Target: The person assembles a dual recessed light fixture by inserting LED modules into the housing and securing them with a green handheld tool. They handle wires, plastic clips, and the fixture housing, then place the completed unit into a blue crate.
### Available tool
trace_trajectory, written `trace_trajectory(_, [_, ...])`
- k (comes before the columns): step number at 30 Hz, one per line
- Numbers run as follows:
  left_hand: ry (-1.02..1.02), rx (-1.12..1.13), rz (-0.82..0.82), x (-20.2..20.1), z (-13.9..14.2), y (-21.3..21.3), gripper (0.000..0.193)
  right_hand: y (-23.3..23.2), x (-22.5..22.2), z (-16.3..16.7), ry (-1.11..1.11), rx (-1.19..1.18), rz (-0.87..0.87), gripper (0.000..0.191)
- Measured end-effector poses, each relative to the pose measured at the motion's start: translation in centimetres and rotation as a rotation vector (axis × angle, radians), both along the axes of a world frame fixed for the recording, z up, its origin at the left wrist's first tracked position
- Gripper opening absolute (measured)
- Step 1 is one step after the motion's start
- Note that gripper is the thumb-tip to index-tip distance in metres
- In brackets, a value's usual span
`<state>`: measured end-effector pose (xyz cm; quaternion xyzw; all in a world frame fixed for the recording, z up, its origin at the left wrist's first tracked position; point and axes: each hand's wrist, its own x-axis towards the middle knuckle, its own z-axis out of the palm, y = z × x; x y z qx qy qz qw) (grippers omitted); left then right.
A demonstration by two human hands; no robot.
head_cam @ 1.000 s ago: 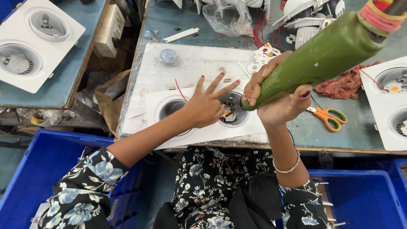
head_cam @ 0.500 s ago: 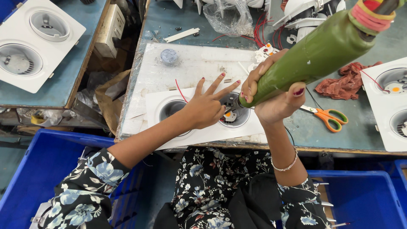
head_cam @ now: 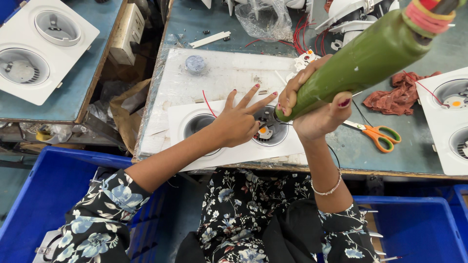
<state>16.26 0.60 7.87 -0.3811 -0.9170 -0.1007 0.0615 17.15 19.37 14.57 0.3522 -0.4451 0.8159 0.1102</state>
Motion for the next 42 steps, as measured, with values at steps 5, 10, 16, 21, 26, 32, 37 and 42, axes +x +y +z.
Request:
trace_trajectory(5, [-0.059,-0.045,0.013,-0.3,0.1,0.0,0.045,0.0,0.0,-0.7,-0.014,-0.001,0.005,0.077])
trace_trajectory(10, [-0.067,-0.049,0.013,-0.4,-0.1,-0.2,0.046,0.2,-0.1,-1.2,-0.014,-0.025,0.037,0.076])
trace_trajectory(16, [-0.075,-0.054,0.013,-0.5,-0.3,-0.4,0.046,0.4,-0.1,-1.5,0.002,-0.018,0.022,0.075])
trace_trajectory(21, [-0.147,-0.018,0.032,-0.7,-0.1,-0.3,0.049,0.4,-0.1,-1.5,0.017,-0.019,0.021,0.075])
trace_trajectory(26, [-0.175,-0.003,0.033,-0.6,0.2,-0.3,0.049,0.1,0.0,-1.5,0.001,-0.026,0.033,0.076])
trace_trajectory(32, [-0.190,0.013,0.018,-1.0,-0.4,-0.4,0.049,-0.4,-0.1,-1.2,-0.020,-0.005,0.041,0.078])
trace_trajectory(37, [-0.187,0.139,0.045,-1.5,-1.9,-0.5,0.045,-2.0,-0.7,-1.2,-0.084,0.012,0.031,0.079])
trace_trajectory(42, [-0.272,0.359,0.053,-1.8,-2.4,-0.8,0.041,-2.8,-0.8,-1.6,-0.105,0.047,0.018,0.081])
